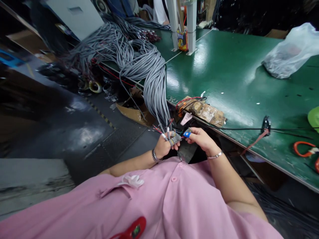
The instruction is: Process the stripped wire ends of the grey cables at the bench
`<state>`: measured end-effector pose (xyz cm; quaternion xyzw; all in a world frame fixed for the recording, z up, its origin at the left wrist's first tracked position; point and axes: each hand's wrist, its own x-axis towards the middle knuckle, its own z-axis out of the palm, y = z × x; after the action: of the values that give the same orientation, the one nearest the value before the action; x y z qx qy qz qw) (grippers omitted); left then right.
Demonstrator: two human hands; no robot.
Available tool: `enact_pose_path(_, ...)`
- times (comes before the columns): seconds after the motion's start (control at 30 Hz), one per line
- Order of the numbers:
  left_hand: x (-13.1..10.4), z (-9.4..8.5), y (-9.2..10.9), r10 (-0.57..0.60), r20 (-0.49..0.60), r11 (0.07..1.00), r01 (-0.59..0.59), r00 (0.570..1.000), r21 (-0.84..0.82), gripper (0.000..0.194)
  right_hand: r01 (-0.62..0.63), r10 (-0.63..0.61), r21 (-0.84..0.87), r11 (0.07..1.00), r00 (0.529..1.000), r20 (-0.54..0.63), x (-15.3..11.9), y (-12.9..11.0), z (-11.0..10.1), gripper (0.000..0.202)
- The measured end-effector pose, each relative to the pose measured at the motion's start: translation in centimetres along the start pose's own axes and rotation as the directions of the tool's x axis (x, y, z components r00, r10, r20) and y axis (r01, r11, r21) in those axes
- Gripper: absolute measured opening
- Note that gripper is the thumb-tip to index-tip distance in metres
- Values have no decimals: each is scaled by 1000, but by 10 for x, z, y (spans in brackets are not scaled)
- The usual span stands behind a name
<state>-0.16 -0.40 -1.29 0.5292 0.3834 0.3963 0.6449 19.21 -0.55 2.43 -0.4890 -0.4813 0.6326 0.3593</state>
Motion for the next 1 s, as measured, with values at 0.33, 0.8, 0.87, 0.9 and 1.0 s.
enact_pose_path(0.33, -5, 0, 2, -21, 8, 1000, 21, 1000, 23, 33, 139, -128, -228, 964, 990, 65, 2, -11, 2, 22)
enact_pose_path(0.8, -7, -3, 1, -19, 20, 1000, 18, 1000, 23, 32, 298, -322, -525, 797, 946, 48, 0, -9, 8, 21)
enact_pose_path(0.87, -7, -4, -2, -5, 28, 1000, 4, 1000, 26, 30, 326, -363, -576, 749, 930, 54, -2, -11, 11, 21)
enact_pose_path(0.9, -8, -5, -3, 2, 31, 1000, -3, 1000, 28, 29, 338, -379, -600, 725, 923, 61, -3, -12, 12, 20)
enact_pose_path(1.0, -8, -6, -5, 18, 42, 998, -20, 999, 55, 27, 364, -425, -669, 648, 902, 78, -7, -17, 19, 19)
